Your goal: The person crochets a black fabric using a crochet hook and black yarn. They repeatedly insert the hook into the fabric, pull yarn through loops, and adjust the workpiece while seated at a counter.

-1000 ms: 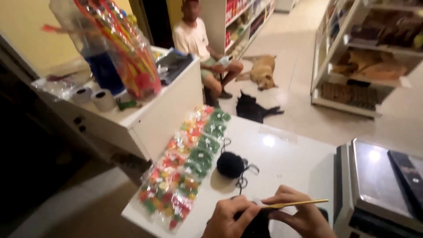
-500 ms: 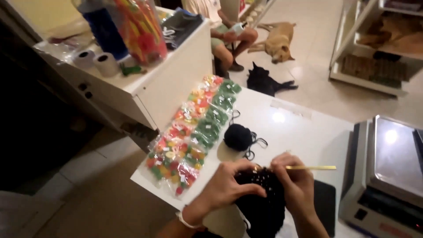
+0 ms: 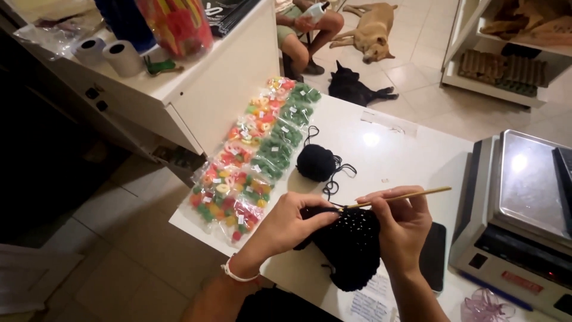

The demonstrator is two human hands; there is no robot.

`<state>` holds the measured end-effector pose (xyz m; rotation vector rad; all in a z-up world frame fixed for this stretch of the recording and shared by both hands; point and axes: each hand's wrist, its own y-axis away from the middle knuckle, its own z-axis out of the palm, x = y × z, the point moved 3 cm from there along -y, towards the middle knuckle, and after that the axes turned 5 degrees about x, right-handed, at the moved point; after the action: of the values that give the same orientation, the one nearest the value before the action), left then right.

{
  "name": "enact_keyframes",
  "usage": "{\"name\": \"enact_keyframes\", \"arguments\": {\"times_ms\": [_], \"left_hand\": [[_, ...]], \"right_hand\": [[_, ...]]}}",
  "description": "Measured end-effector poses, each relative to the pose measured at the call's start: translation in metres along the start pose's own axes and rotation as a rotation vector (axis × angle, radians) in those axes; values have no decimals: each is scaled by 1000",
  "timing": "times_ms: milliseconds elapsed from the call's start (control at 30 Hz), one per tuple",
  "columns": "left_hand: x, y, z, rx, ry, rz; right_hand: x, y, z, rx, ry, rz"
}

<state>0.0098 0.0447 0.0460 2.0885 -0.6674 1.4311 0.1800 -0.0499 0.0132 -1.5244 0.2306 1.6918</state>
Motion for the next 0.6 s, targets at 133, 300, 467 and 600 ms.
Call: {"name": "enact_keyframes", "arguments": {"times_ms": [133,300,467,600], "left_hand": [[1,2,1,60,-66,102],[-14,-1,15,207,-143,445],[-15,0,23,324,-237,647],[-15,0,26,308,-157,632]], "right_hand": [[-13,7,0,-8,210,-285],[-5,11,-4,-151,324,-674],[-24,10,10,-222,443,-785],[-18,11,3,-109,402,-621]]}}
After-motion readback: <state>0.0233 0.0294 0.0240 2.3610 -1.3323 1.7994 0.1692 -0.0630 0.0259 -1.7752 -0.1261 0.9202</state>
